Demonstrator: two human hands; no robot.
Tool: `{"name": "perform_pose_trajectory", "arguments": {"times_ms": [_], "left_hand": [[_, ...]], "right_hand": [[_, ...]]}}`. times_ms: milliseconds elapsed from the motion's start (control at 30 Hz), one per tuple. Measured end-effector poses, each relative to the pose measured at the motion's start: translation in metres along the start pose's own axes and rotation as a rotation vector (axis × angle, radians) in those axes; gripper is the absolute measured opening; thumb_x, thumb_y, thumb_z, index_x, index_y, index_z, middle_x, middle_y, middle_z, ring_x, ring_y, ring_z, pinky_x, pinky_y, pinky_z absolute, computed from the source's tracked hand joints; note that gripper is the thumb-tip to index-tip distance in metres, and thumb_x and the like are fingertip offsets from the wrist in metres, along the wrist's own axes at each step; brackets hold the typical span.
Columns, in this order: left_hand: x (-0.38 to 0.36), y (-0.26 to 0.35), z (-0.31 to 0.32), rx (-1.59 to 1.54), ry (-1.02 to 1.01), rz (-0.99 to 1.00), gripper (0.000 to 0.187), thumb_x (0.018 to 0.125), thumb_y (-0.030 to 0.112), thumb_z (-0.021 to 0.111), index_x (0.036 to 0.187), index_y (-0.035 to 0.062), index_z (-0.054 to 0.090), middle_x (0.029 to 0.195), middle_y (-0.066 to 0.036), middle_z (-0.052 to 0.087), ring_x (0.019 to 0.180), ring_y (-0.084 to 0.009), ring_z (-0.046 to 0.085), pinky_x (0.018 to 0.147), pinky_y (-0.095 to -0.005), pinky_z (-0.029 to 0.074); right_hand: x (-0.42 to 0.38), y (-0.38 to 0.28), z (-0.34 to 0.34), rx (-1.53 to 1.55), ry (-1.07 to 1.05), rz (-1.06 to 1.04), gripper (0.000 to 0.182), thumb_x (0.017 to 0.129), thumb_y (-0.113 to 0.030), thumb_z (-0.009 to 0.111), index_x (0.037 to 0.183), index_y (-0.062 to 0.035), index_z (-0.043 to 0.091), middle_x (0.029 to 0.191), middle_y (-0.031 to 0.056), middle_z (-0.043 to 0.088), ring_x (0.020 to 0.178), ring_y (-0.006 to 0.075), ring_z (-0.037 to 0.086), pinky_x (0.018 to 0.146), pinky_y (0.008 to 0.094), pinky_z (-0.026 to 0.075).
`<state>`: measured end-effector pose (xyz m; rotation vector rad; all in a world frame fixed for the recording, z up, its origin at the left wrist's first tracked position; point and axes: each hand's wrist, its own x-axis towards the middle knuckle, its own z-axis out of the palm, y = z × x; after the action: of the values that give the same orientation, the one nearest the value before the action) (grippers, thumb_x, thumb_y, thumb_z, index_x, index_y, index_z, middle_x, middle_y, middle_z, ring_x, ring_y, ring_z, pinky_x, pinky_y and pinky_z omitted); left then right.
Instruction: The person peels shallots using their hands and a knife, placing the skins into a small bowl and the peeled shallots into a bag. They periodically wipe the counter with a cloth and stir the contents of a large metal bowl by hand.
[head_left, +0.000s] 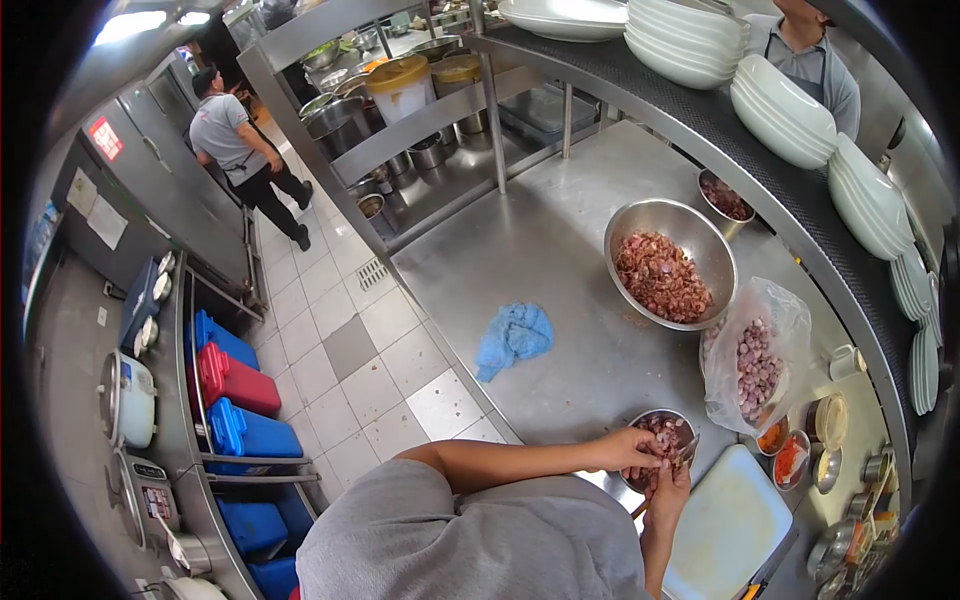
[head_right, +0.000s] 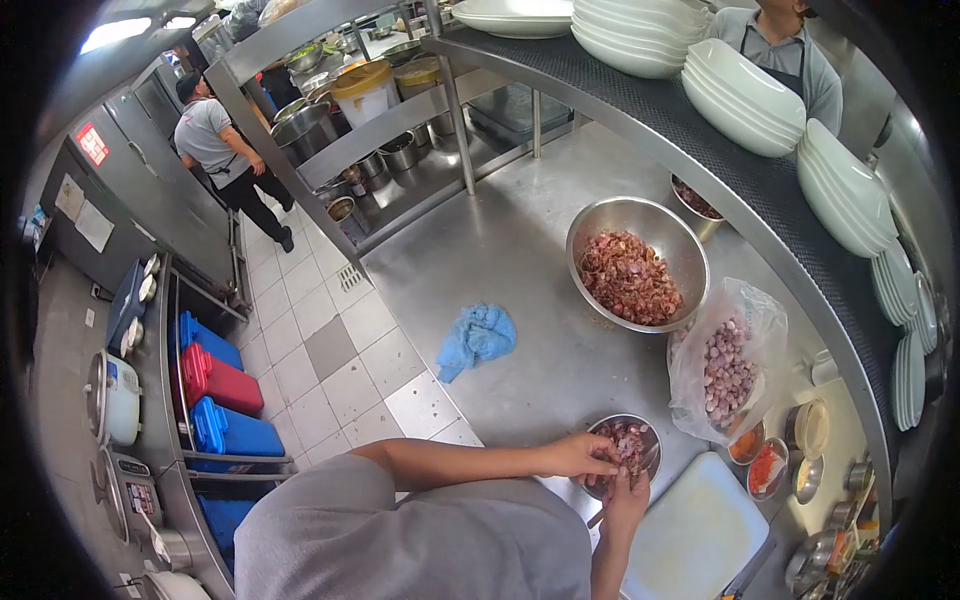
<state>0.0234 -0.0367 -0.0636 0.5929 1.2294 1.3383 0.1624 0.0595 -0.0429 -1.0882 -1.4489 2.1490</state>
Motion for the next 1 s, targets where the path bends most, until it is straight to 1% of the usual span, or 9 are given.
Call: {"name": "perform_pose_trajectory", "arguments": {"times_ms": [233,333,600,667,733,767,933,967,1000], "left_hand": [[-0.002,0.005,0.005,0.003,-0.004,0.018,0.026,0.092,0.024,0.067,0.109,0.0055,0.059,0.075,0.0,0.059,0.062,-0.0083,0.055,0.053,-0.0243,0.045],[0.002,0.001,0.005,0.049,0.0,0.012,0.027,0.093,0.026,0.067,0.108,0.0058,0.059,0.075,0.0,0.059,0.062,-0.0082,0.055,0.051,-0.0246,0.045],[0.0,0.007,0.009,0.15,0.034,0.0,0.027,0.093,0.029,0.067,0.107,0.007,0.06,0.074,-0.001,0.06,0.061,-0.0081,0.056,0.051,-0.0256,0.047],[0.004,-0.001,0.009,0.118,0.048,0.158,0.028,0.092,0.03,0.067,0.109,0.008,0.06,0.076,0.0,0.062,0.064,-0.0081,0.058,0.053,-0.0256,0.049],[0.008,-0.008,0.007,0.08,0.012,0.2,0.026,0.093,0.027,0.067,0.112,0.0095,0.062,0.088,0.0,0.067,0.072,-0.0087,0.064,0.059,-0.0258,0.053],[0.004,0.0,0.009,-0.031,0.009,0.207,0.022,0.094,0.023,0.065,0.112,0.0095,0.062,0.09,0.0,0.068,0.075,-0.0086,0.066,0.06,-0.0248,0.054],[0.003,0.009,0.015,-0.053,0.048,0.224,0.016,0.093,0.009,0.064,0.109,0.0066,0.061,0.09,0.001,0.065,0.072,-0.0053,0.06,0.058,-0.0198,0.05],[0.002,0.008,0.018,-0.057,0.011,0.211,0.016,0.093,0.009,0.064,0.109,0.0066,0.061,0.09,0.001,0.065,0.072,-0.0053,0.06,0.058,-0.0198,0.05],[0.001,0.011,0.017,-0.037,0.049,0.209,0.016,0.093,0.007,0.064,0.109,0.0062,0.06,0.09,0.001,0.065,0.072,-0.0045,0.059,0.058,-0.0193,0.049]], "right_hand": [[0.002,0.004,0.0,0.014,-0.018,-0.046,0.01,0.101,-0.008,0.048,0.11,-0.0049,0.051,0.087,-0.0001,0.058,0.066,0.0027,0.049,0.055,0.0187,0.038],[0.01,0.021,-0.009,-0.074,-0.019,-0.109,0.011,0.101,-0.017,0.051,0.111,-0.0112,0.054,0.067,-0.0073,0.051,0.048,0.0001,0.038,0.04,0.0175,0.029],[0.013,0.022,-0.011,0.006,-0.044,-0.137,0.028,0.101,-0.01,0.048,0.128,-0.0031,0.05,0.107,0.0063,0.064,0.084,0.0111,0.063,0.067,0.0235,0.051],[0.01,0.009,0.001,-0.13,-0.008,-0.26,0.03,0.1,-0.008,0.047,0.128,0.0005,0.051,0.113,0.0081,0.063,0.094,0.0145,0.062,0.077,0.0254,0.051],[0.017,0.025,-0.019,-0.699,-0.026,-0.587,0.028,0.098,-0.009,0.051,0.123,0.0021,0.056,0.116,0.0099,0.062,0.1,0.0153,0.061,0.081,0.0258,0.05],[0.001,-0.009,0.006,-0.137,0.038,-0.095,0.027,0.098,-0.013,0.054,0.121,0.0014,0.057,0.111,0.0091,0.063,0.095,0.0136,0.061,0.078,0.0255,0.05],[-0.007,-0.034,0.014,0.153,0.068,-0.031,0.009,0.097,-0.014,0.059,0.1,-0.0064,0.056,0.072,-0.0033,0.052,0.054,0.0032,0.045,0.044,0.0195,0.033],[-0.007,-0.028,0.004,0.184,0.032,-0.014,0.016,0.096,-0.012,0.061,0.109,-0.0026,0.057,0.088,0.0014,0.062,0.07,0.0079,0.059,0.059,0.0224,0.05],[-0.004,-0.022,-0.001,0.173,0.012,0.007,0.018,0.096,-0.013,0.062,0.11,-0.0038,0.058,0.087,0.0007,0.062,0.066,0.0059,0.057,0.055,0.0208,0.047]]}}
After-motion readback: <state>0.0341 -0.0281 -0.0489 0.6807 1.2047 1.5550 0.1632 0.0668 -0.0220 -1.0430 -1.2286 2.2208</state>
